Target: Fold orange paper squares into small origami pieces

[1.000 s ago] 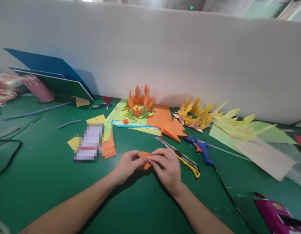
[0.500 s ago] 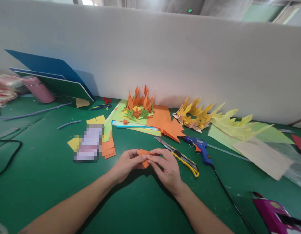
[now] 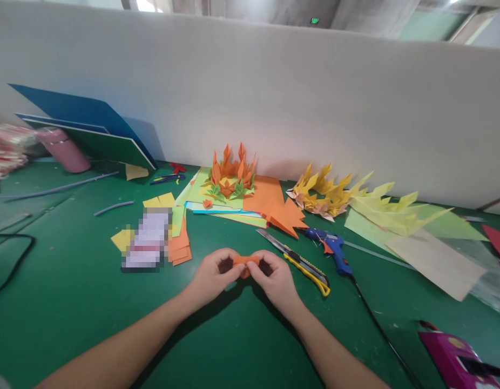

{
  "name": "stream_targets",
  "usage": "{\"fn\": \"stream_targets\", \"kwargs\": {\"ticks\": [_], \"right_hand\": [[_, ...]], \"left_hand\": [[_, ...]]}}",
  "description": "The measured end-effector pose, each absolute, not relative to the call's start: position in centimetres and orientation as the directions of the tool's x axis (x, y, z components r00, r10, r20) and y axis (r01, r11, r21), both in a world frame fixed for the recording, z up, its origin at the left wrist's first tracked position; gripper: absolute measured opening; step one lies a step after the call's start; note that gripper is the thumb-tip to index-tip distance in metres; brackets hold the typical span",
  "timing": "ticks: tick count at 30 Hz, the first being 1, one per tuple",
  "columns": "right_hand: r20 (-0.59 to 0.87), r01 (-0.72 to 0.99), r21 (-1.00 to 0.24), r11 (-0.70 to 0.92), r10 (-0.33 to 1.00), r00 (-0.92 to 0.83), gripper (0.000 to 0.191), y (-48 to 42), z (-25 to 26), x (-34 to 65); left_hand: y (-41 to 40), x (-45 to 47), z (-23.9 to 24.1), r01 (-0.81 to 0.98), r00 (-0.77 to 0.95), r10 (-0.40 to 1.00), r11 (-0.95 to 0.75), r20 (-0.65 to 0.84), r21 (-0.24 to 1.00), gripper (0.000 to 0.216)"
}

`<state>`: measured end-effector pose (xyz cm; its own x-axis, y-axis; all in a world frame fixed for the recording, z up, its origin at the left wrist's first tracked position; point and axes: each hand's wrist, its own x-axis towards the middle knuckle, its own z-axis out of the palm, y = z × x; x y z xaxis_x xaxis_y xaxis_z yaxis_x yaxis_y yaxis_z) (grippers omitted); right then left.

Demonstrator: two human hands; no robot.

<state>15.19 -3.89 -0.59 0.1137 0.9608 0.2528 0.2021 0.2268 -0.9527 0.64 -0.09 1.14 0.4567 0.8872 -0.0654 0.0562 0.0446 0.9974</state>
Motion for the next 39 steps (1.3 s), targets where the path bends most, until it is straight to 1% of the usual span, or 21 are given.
{"fn": "stream_targets", "kwargs": {"ticks": [3, 5, 7, 9, 12, 15, 17, 21, 23, 26, 30, 33, 35, 37, 39], "right_hand": [[0.338, 0.289, -0.912, 0.29, 0.932, 0.133, 0.015, -4.1, -0.3, 15.1], [0.362, 0.269, -0.909, 0.317, 0.923, 0.134, 0.016, -4.2, -0.1, 15.2], [0.331, 0.195, -0.932, 0.305, 0.936, 0.121, 0.016, -4.2, 0.0, 15.2], [0.262, 0.107, -0.962, 0.251, 0.959, 0.108, 0.017, -4.1, 0.0, 15.3], [0.175, 0.003, -0.984, 0.176, 0.979, 0.103, 0.016, -4.1, -0.1, 15.2], [0.167, -0.019, -0.985, 0.17, 0.981, 0.098, 0.013, -4.1, -0.3, 15.1], [0.231, 0.028, -0.973, 0.229, 0.965, 0.125, 0.01, -4.0, -0.5, 15.1], [0.452, 0.252, -0.88, 0.403, 0.873, 0.182, 0.006, -4.1, -0.5, 15.0], [0.511, 0.341, -0.833, 0.436, 0.842, 0.173, 0.006, -4.2, -0.5, 14.9], [0.564, 0.419, -0.78, 0.465, 0.812, 0.148, 0.007, -4.3, -0.3, 14.8], [0.62, 0.486, -0.714, 0.504, 0.778, 0.104, 0.012, -4.3, -0.3, 14.9], [0.661, 0.527, -0.663, 0.532, 0.746, 0.078, 0.019, -4.2, -0.3, 15.1], [0.688, 0.554, -0.631, 0.543, 0.722, 0.076, 0.02, -4.1, -0.4, 15.3], [0.704, 0.573, -0.608, 0.549, 0.706, 0.07, 0.021, -4.1, -0.6, 15.3], [0.708, 0.581, -0.594, 0.556, 0.704, 0.049, 0.022, -4.1, -0.7, 15.3]], "left_hand": [[0.0, 0.4, 1.1, 0.129, 0.484, 0.873, -0.009, -0.055, 0.992, 0.023], [0.1, 0.2, 1.3, 0.127, 0.513, 0.856, 0.003, -0.068, 0.992, 0.024], [0.2, 0.1, 1.6, 0.083, 0.539, 0.834, 0.086, -0.118, 0.993, 0.027], [0.2, 0.1, 1.9, 0.049, 0.52, 0.839, 0.158, -0.161, 0.986, 0.028], [0.2, 0.3, 2.1, 0.03, 0.472, 0.867, 0.165, -0.159, 0.986, 0.027], [0.2, 0.5, 2.1, 0.034, 0.423, 0.894, 0.147, -0.148, 0.989, 0.027], [0.3, 0.6, 1.9, 0.048, 0.378, 0.917, 0.122, -0.131, 0.991, 0.028], [0.4, 0.6, 1.5, 0.037, 0.276, 0.955, 0.105, -0.111, 0.994, 0.036], [0.4, 0.6, 1.5, 0.044, 0.295, 0.948, 0.113, -0.121, 0.993, 0.035], [0.3, 0.7, 1.7, 0.059, 0.368, 0.911, 0.178, -0.187, 0.982, 0.031], [0.2, 0.7, 2.1, -0.029, 0.376, 0.884, 0.312, -0.279, 0.949, 0.03], [0.2, 0.6, 2.3, -0.14, 0.42, 0.859, 0.38, -0.292, 0.915, 0.03], [0.2, 0.5, 2.3, -0.197, 0.442, 0.844, 0.422, -0.304, 0.885, 0.032], [0.2, 0.4, 2.3, -0.214, 0.437, 0.842, 0.438, -0.315, 0.873, 0.035], [0.2, 0.4, 2.3, -0.183, 0.412, 0.854, 0.418, -0.317, 0.89, 0.034]]}}
